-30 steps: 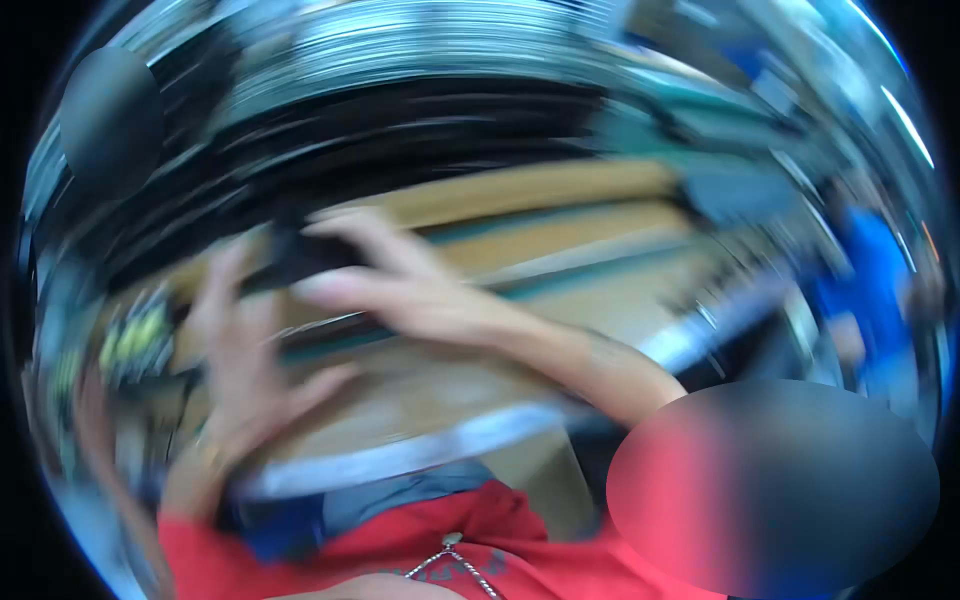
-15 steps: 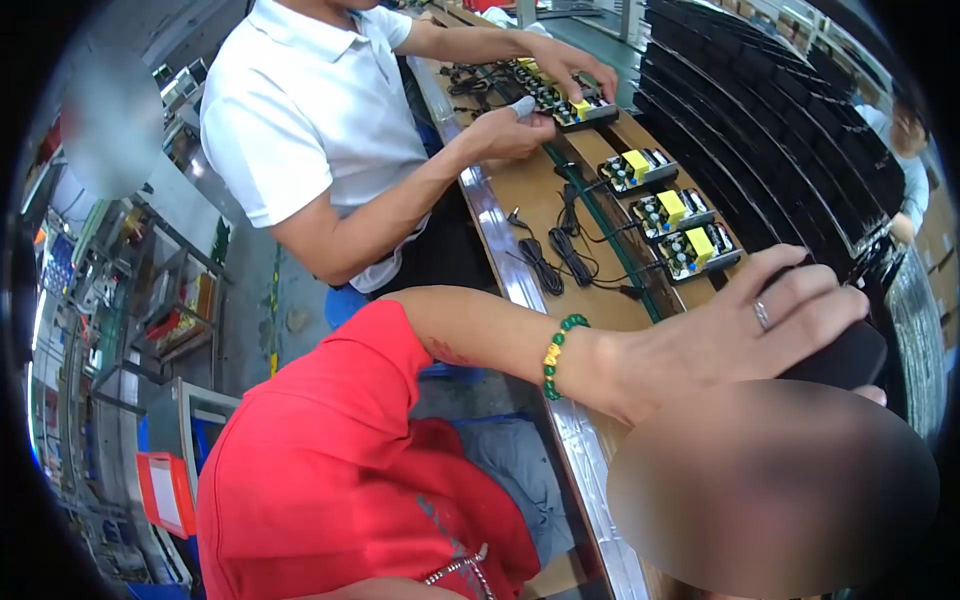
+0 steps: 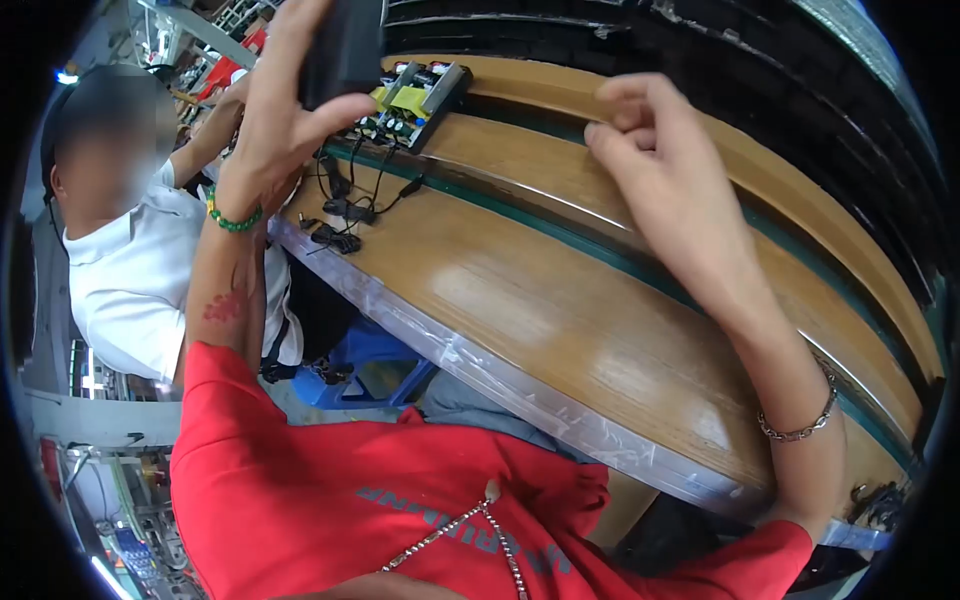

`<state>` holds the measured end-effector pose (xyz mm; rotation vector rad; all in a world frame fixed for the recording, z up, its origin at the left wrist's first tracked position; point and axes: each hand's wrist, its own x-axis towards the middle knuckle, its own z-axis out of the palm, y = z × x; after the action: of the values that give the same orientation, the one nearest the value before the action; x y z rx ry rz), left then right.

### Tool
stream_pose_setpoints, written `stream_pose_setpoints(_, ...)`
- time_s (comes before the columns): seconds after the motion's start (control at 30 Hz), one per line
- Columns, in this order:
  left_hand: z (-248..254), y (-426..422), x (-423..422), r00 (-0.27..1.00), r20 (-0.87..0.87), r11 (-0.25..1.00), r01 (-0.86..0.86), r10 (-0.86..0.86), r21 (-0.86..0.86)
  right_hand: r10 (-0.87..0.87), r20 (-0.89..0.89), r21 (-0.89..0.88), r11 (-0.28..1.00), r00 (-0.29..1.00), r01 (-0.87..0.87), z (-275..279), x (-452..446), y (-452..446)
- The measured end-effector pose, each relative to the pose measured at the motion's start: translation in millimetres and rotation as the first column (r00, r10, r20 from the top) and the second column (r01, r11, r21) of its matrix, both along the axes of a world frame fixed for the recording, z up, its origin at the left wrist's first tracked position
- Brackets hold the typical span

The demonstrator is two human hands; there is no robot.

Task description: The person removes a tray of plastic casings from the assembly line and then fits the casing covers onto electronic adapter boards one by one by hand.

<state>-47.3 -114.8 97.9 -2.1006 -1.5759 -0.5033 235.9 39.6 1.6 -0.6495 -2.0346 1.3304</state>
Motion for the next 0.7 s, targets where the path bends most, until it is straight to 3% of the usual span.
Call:
stream_pose_setpoints(0.03,0.0,1.3,-3.7,0.996,-0.086,0.999,0.022,-0.026,-0.046,-0.055,0.104,0.177,0.984,0.993,0.036,-4.5,0.1,-5.4)
stream_pose_setpoints(0.07,3.1,-1.2,-3.2,0.996,-0.088,0.99,-0.027,0.015,-0.141,-0.062,0.038,0.288,0.956,0.997,0.049,-7.4,-3.7,-12.5)
stream_pose_setpoints(0.13,5.1,0.0,-15.3,0.98,-0.201,0.976,-0.046,0.003,-0.214,-0.027,0.033,0.383,0.924,0.999,0.012,-9.1,-3.9,-19.2)
stream_pose_setpoints(0.27,11.3,4.2,-29.2,0.96,-0.279,0.938,-0.128,0.035,-0.321,-0.041,0.018,0.366,0.93,0.999,0.032,-8.4,-4.8,-19.0)
stream_pose_setpoints(0.47,-4.7,27.7,-57.5,0.932,-0.232,0.92,0.192,-0.28,-0.341,-0.064,0.08,0.367,0.93,0.995,0.03,-3.7,-5.4,-22.3)
stream_pose_setpoints(0.53,-30.0,34.5,-60.3,0.924,-0.26,0.892,0.15,-0.28,-0.426,-0.06,0.114,0.377,0.926,0.992,0.013,-2.6,-5.6,-22.9)
stream_pose_setpoints(0.6,-41.6,36.9,-58.7,0.94,-0.122,0.888,0.252,-0.319,-0.383,-0.055,0.125,0.395,0.919,0.991,0.001,-1.8,-6.7,-23.4)
stream_pose_setpoints(0.7,-44.0,40.2,-49.7,0.933,-0.126,0.89,0.27,-0.336,-0.368,-0.041,0.156,0.406,0.914,0.987,-0.026,2.1,-11.2,-24.7)
